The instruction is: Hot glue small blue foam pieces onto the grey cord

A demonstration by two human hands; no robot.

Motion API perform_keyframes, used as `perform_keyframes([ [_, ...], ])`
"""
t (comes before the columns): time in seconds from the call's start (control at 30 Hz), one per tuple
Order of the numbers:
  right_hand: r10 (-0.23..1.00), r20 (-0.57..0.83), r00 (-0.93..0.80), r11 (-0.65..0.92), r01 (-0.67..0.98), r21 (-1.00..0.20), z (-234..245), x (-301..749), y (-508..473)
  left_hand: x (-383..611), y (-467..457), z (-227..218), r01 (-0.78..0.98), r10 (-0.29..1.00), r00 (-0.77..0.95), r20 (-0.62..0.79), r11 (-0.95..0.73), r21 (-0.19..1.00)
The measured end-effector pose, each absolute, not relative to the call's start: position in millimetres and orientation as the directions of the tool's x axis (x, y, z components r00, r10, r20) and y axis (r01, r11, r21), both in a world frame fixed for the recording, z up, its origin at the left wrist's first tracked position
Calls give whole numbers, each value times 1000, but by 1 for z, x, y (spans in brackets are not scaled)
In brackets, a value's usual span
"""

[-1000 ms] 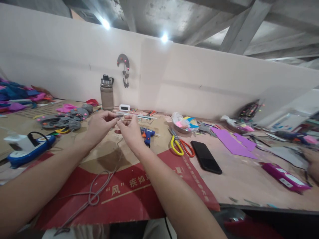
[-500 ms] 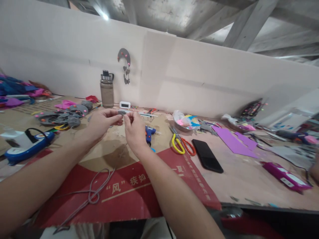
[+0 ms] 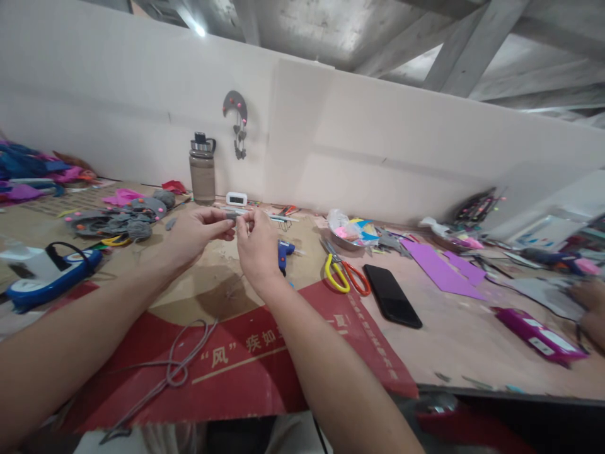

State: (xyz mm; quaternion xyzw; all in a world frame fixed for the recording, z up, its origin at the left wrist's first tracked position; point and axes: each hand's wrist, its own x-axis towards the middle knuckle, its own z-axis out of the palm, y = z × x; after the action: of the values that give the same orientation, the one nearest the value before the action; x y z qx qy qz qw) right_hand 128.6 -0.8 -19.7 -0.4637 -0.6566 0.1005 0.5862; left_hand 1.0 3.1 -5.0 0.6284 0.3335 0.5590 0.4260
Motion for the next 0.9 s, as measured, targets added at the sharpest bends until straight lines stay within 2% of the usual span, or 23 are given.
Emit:
perform_keyframes([
  [0.47,695,718,42,562,591,-579,-15,131,-8,1,5,-6,-27,890,153,429,-430,902],
  [0.9,720,694,24,526,633,-567,-12,132,-11,1,2,-5,-22,885,171,434,-437,899],
])
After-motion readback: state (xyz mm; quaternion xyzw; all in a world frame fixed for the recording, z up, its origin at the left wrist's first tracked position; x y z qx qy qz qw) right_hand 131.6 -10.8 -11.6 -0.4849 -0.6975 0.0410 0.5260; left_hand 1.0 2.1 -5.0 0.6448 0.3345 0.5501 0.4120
